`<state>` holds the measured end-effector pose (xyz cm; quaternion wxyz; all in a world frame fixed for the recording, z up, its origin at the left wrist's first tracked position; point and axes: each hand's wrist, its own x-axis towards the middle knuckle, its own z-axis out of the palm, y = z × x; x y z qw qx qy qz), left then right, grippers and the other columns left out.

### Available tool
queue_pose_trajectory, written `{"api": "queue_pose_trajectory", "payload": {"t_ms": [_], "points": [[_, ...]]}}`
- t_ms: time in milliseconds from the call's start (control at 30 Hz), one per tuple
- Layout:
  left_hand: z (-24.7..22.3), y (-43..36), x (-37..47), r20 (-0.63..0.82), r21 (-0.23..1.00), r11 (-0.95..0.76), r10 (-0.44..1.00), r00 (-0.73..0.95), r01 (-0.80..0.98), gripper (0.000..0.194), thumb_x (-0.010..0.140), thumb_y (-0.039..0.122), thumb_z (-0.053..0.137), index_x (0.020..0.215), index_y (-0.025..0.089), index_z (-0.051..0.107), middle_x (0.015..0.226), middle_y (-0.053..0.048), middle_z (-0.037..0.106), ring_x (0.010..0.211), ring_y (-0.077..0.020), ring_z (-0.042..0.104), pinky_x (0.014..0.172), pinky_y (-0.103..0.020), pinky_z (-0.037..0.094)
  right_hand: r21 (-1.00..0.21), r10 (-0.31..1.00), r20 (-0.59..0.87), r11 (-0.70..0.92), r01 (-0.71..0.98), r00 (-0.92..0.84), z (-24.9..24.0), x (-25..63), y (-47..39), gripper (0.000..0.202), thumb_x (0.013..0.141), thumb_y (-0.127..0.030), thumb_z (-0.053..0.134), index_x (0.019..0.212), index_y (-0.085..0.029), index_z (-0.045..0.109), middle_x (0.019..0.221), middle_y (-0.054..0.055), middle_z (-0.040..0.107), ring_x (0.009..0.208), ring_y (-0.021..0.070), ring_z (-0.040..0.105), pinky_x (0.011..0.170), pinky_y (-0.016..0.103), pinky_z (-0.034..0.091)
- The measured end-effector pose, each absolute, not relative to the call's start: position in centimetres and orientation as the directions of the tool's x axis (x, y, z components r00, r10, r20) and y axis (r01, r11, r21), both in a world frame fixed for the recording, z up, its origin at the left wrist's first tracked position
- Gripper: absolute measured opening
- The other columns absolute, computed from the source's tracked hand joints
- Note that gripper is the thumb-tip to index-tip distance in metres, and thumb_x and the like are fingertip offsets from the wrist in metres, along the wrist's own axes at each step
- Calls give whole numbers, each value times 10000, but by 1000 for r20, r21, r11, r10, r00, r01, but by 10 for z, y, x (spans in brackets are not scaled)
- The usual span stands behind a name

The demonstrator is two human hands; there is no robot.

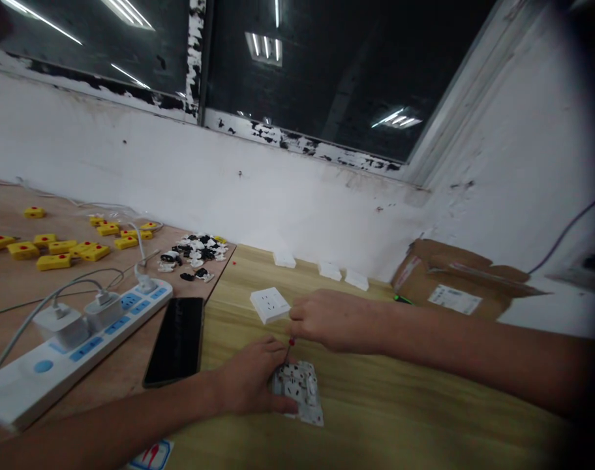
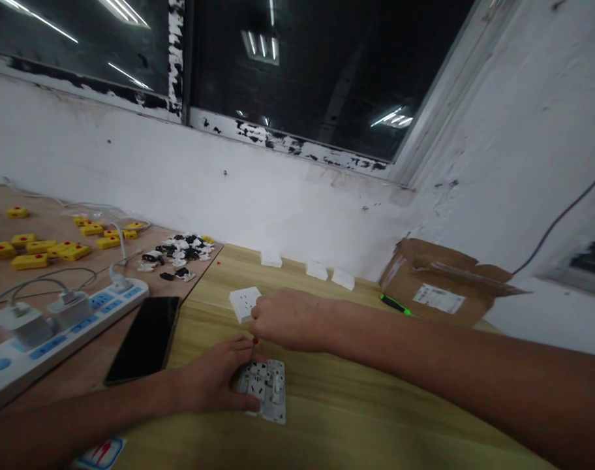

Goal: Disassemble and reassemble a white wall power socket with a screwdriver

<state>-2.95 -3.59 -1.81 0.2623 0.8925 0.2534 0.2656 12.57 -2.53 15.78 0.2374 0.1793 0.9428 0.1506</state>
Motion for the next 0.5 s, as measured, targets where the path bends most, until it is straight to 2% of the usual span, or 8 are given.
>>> {"api": "queue_pose_trajectory", "payload": {"t_ms": [133, 200, 267, 333, 400, 500], "points": [[-20, -36, -29, 342, 606, -731, 596, 726, 314, 609, 701, 531, 780, 1197, 224, 604, 1173, -84, 629, 1093, -289, 566, 973, -400, 432, 351, 362, -376, 908, 231, -853, 159, 125, -31, 129, 846, -96, 615, 947, -140, 681, 895, 80, 697, 752, 182, 614, 590, 284, 410], [-19, -35, -29, 337, 601, -736, 585, 738, 310, 658, 698, 532, 783, 1247, 236, 575, 1216, -83, 618, 1123, -298, 555, 992, -411, 421, 308, 424, -332, 893, 328, -843, 156, 126, -37, 110, 847, -168, 632, 945, -133, 670, 906, 89, 680, 740, 190, 614, 573, 285, 410], [-19, -35, -30, 340, 596, -744, 574, 745, 301, 702, 703, 520, 784, 1301, 249, 534, 1262, -81, 601, 1156, -300, 541, 1017, -415, 404, 236, 501, -278, 863, 447, -820, 149, 128, -42, 138, 908, -235, 569, 919, -137, 666, 869, 85, 672, 700, 183, 609, 559, 282, 406], [-17, -35, -30, 344, 594, -749, 567, 748, 294, 703, 716, 510, 779, 1316, 250, 521, 1281, -83, 593, 1170, -298, 536, 1028, -413, 394, 178, 557, -231, 830, 528, -798, 141, 130, -44, 195, 951, -219, 498, 880, -145, 664, 822, 71, 666, 679, 175, 605, 570, 279, 409], [-17, -35, -30, 346, 593, -751, 562, 751, 290, 671, 724, 512, 774, 1290, 238, 541, 1274, -89, 597, 1167, -300, 540, 1031, -413, 391, 148, 577, -206, 817, 558, -790, 135, 132, -44, 187, 941, -167, 500, 844, -145, 658, 822, 68, 656, 704, 175, 605, 596, 277, 419], [-19, -34, -29, 355, 588, -757, 558, 750, 285, 646, 711, 535, 777, 1232, 210, 576, 1250, -97, 607, 1159, -304, 544, 1025, -412, 396, 119, 524, -215, 851, 511, -824, 132, 135, -41, 111, 868, -93, 568, 898, -141, 663, 894, 75, 636, 781, 183, 596, 644, 271, 441]]}}
